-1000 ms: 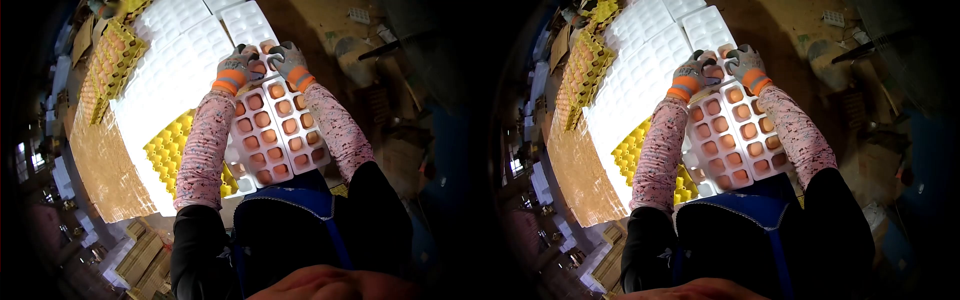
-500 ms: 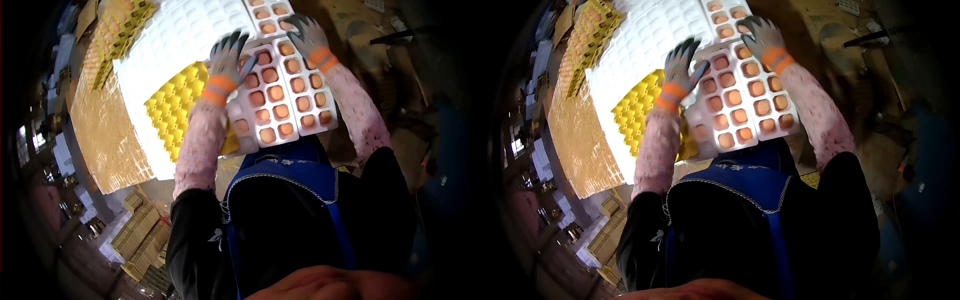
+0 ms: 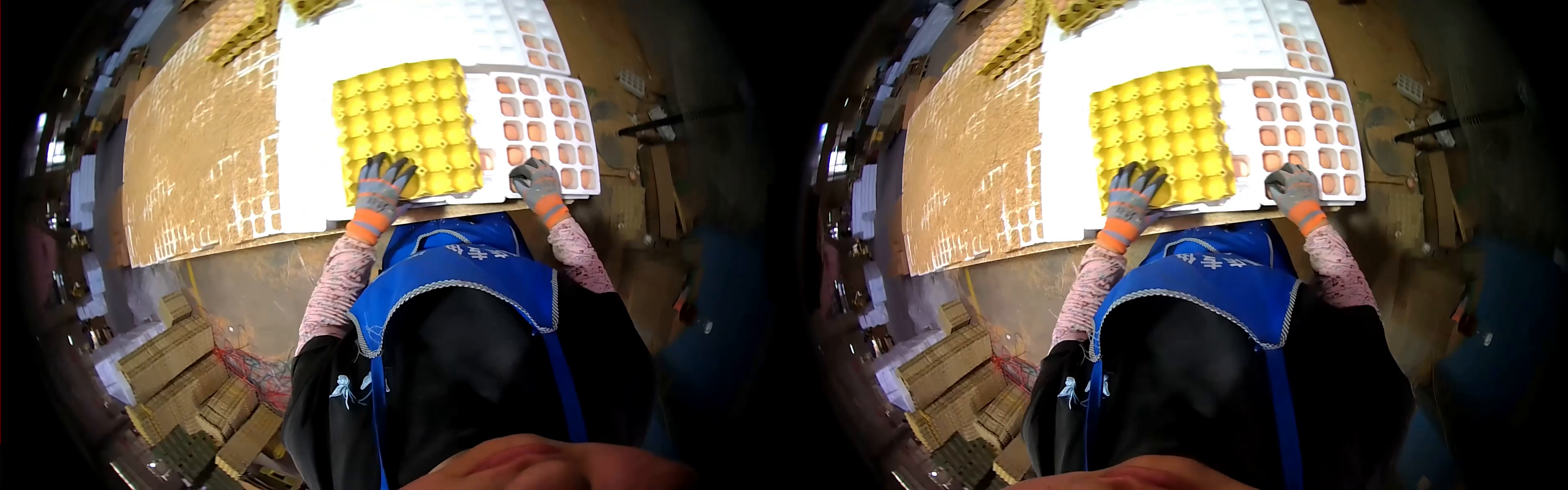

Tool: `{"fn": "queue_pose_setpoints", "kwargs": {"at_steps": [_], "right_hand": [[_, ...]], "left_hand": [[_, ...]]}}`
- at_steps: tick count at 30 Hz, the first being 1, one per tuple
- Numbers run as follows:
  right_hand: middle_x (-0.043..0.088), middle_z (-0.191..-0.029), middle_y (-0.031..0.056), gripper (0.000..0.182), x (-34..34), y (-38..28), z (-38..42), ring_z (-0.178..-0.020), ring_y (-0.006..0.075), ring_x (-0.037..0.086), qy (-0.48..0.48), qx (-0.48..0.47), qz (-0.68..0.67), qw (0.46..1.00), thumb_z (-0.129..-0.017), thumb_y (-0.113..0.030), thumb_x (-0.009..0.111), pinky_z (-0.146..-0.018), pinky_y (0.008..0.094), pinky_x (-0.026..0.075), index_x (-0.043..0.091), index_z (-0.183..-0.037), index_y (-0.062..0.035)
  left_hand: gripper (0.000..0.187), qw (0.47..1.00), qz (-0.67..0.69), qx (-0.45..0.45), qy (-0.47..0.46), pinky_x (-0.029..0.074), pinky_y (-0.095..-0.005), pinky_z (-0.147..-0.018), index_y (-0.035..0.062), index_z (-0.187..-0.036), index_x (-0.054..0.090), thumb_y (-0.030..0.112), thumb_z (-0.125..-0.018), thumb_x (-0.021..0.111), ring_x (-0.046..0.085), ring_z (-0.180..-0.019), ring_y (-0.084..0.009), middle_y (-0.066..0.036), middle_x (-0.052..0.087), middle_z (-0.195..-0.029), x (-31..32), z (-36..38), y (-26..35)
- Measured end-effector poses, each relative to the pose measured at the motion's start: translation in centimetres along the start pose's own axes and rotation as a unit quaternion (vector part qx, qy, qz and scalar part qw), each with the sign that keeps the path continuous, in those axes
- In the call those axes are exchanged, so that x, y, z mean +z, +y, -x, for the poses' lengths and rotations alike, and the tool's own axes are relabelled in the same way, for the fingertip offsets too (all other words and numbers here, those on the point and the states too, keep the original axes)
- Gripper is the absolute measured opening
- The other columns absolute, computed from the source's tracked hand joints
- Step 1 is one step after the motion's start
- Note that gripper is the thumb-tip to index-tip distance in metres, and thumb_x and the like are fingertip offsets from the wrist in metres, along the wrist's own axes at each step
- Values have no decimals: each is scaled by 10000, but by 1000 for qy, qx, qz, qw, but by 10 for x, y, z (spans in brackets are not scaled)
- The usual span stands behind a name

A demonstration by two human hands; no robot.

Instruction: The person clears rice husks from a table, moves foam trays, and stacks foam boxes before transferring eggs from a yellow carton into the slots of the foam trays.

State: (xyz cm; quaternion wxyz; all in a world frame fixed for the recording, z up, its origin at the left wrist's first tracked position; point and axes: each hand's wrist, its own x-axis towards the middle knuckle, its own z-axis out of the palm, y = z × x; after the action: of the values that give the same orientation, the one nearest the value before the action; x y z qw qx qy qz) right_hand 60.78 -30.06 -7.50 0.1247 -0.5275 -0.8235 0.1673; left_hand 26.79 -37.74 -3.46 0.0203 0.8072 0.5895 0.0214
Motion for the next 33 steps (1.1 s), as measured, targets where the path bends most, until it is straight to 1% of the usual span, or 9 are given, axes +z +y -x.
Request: {"fn": "queue_pose_setpoints", "kwargs": {"at_steps": [4,9,13,19,21,25,27,29,33], "right_hand": [[599,-781,76,68,11,-14,9,-813,290,577,58,-2,-27,998,-705,-168,629,-730,411,462,677,-740,-135],[599,-802,87,65,19,-23,20,-831,303,559,85,18,-24,996,-696,-154,636,-751,403,452,671,-730,-110],[581,-829,101,95,26,-23,20,-854,316,546,95,38,-7,995,-701,-148,644,-756,414,446,662,-773,-88],[588,-844,106,96,18,-27,15,-867,318,555,75,50,1,996,-707,-153,635,-765,419,452,659,-774,-89],[607,-825,114,108,9,-28,9,-849,316,577,37,52,-6,998,-713,-179,627,-756,419,465,667,-757,-89],[647,-838,133,201,-31,-34,-24,-827,318,605,-113,106,10,988,-759,-252,617,-762,411,478,688,-807,-71],[672,-857,128,214,-44,-27,-54,-824,277,636,-130,121,-146,973,-793,-249,631,-762,368,493,695,-860,-56],[677,-847,110,207,-77,-39,-97,-798,169,639,-106,86,-219,966,-818,-175,647,-725,308,494,668,-947,-14],[637,-926,100,252,-90,-23,-228,-821,172,610,-12,1,-259,966,-831,-196,669,-733,288,484,646,-1017,-28]], "left_hand": [[585,1000,21,8,0,310,-466,-1026,215,-1236,557,321,-689,737,487,-1109,-220,-17,550,-1174,-11,16,-10],[555,985,61,-10,163,349,-445,-988,194,-1204,593,318,-682,734,515,-1027,-271,-46,568,-1111,-53,39,-33],[530,938,-41,-187,290,373,-436,-936,180,-1163,632,374,-681,733,511,-1045,-304,-67,575,-1127,-71,83,-102],[538,828,-167,-528,91,343,-414,-957,223,-1231,589,436,-748,693,480,-1112,-262,-38,540,-1198,-19,139,-239],[551,824,-154,-539,82,345,-427,-963,199,-1263,560,441,-780,667,474,-1128,-269,-51,529,-1216,-3,142,-259],[631,812,-44,-565,-140,382,-440,-985,162,-1292,525,585,-824,553,467,-1234,-261,-90,493,-1347,24,114,-291],[663,773,-32,-582,-251,425,-424,-943,146,-1278,540,619,-814,533,531,-1169,-270,-105,547,-1289,-13,82,-278],[669,787,-34,-575,-222,430,-419,-939,133,-1272,544,622,-815,526,537,-1162,-279,-113,556,-1279,-37,53,-272],[699,891,90,-444,-39,425,-404,-960,63,-1276,525,577,-805,578,533,-1160,-321,-157,555,-1272,-44,-34,-300]]}}
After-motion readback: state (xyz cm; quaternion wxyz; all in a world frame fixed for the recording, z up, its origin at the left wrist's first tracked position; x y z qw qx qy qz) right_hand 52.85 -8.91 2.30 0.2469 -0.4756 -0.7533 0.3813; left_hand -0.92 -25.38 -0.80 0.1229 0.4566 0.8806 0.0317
